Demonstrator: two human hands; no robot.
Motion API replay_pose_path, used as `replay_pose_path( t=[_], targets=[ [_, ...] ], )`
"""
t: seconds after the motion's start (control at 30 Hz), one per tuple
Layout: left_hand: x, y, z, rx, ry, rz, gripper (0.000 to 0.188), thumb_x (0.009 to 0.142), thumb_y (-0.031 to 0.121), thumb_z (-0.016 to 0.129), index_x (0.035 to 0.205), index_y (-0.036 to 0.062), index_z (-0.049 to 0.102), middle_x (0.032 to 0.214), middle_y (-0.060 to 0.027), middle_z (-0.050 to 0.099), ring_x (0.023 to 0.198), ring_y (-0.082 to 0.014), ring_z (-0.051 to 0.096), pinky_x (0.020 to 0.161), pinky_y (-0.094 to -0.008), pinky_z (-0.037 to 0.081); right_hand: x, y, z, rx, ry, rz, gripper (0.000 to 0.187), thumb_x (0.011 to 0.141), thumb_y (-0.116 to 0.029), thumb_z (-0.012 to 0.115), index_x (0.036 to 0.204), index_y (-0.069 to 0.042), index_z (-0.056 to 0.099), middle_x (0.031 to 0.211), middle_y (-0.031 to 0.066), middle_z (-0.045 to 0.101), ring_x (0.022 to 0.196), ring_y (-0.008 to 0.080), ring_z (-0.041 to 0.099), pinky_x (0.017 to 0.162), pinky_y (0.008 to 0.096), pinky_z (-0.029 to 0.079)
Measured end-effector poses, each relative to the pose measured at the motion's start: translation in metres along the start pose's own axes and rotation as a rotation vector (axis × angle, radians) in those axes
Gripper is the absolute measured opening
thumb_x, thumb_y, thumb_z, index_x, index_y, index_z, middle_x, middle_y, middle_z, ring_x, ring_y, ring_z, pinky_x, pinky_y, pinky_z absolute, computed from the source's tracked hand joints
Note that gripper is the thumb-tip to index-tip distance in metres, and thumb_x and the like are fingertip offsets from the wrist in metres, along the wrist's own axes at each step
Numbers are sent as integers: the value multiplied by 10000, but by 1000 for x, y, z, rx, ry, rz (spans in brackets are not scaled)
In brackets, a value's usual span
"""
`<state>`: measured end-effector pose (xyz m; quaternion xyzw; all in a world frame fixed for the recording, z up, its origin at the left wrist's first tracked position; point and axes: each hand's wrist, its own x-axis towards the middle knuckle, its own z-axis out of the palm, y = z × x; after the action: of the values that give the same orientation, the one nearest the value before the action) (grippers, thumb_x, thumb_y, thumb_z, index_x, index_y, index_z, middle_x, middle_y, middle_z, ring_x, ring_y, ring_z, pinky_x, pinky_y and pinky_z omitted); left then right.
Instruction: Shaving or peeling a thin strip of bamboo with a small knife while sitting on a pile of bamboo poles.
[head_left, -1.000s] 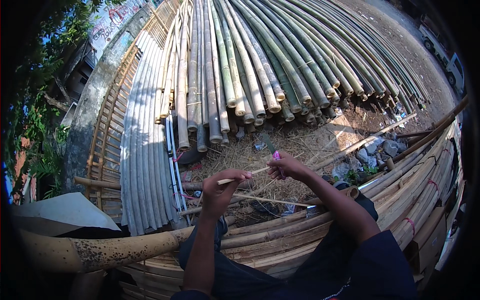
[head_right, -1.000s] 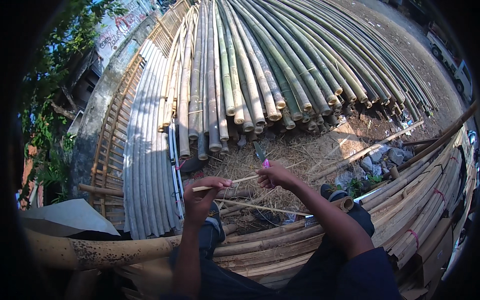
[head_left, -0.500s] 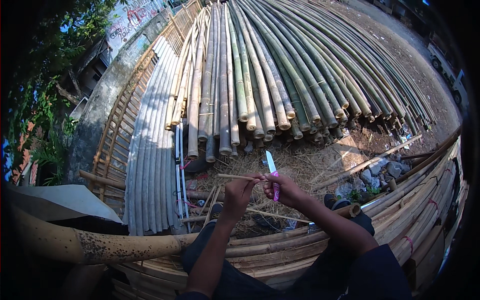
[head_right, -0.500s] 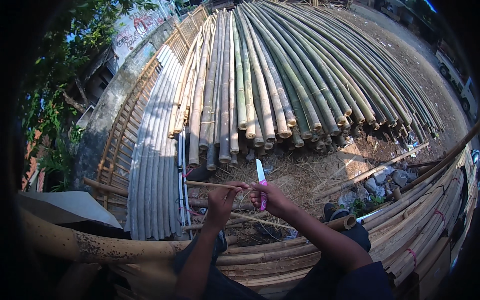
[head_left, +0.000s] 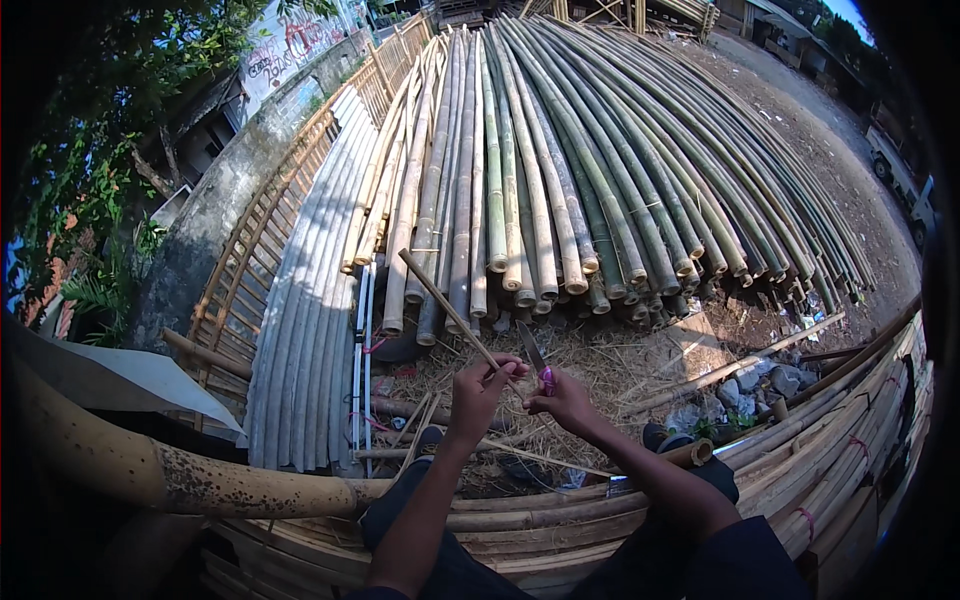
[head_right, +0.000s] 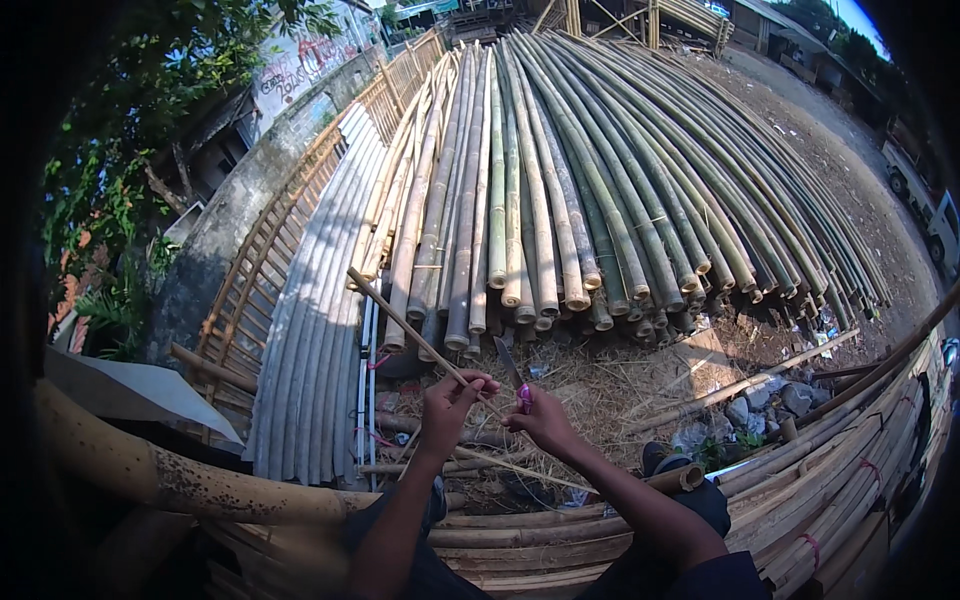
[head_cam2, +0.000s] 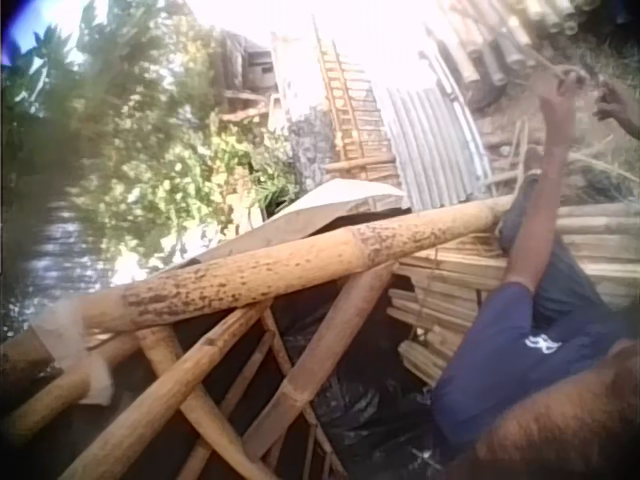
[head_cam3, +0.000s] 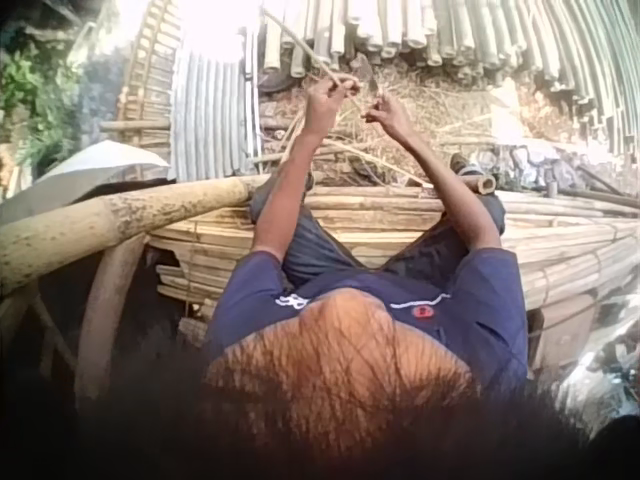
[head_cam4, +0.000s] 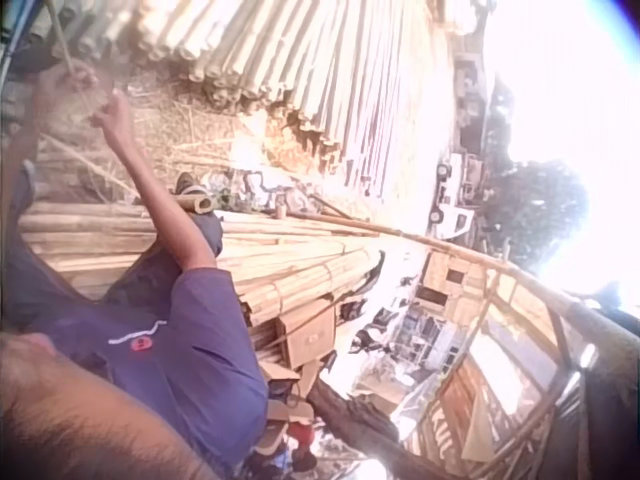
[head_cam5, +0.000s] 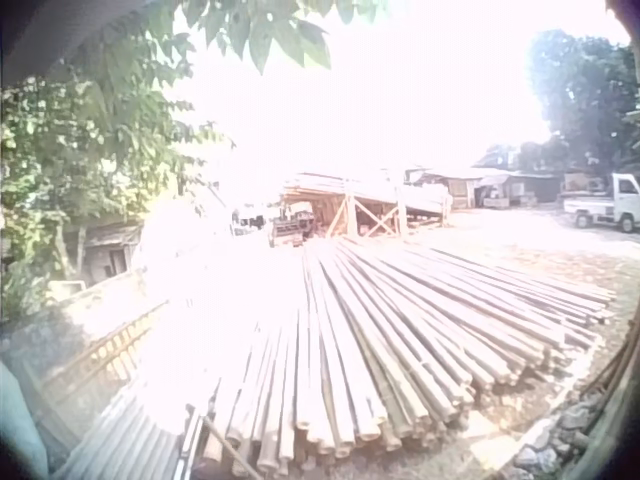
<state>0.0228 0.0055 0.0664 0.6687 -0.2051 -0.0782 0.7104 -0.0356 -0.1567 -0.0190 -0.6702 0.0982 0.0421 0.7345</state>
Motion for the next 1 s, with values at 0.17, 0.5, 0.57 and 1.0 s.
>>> replay_pose_path(
  t=[0.17, 0.5, 0.57, 1.0],
  targets=[
    [-3, -5, 10, 258, -200, -77, 163, 904, 13, 516, 1028, -29, 612, 892, -114, 685, 838, -153, 665, 747, -276, 523, -4, -30, 3, 260, 2, -152, 252, 816, -37, 670, 941, -12, 453, 851, 60, 591, 815, 153, 657, 698, 292, 577],
    [14, 2, 10, 169, -27, 134, 174, 938, 75, 512, 1036, -24, 617, 738, -65, 632, 657, -104, 604, 612, -251, 496, -2, -55, -22, 139, 256, -218, 204, 938, -268, 547, 864, -92, 474, 714, -4, 528, 579, 32, 451, 490, 197, 325],
    [11, -1, 17, 121, -45, 139, 175, 936, 98, 531, 1031, -15, 625, 739, -53, 631, 639, -80, 590, 585, -233, 483, 0, -62, -33, 177, 338, -412, 214, 916, -198, 566, 785, -90, 435, 675, -52, 385, 588, 37, 339, 527, 219, 295],
    [-8, -12, 58, 225, -221, 151, 99, 914, 86, 565, 952, 14, 621, 689, 3, 570, 597, -46, 520, 509, -215, 407, -21, -90, -55, -875, 110, -739, 190, 732, -176, 648, 744, -50, 507, 621, 139, 549, 612, 362, 583, 545, 448, 442]
  ],
)
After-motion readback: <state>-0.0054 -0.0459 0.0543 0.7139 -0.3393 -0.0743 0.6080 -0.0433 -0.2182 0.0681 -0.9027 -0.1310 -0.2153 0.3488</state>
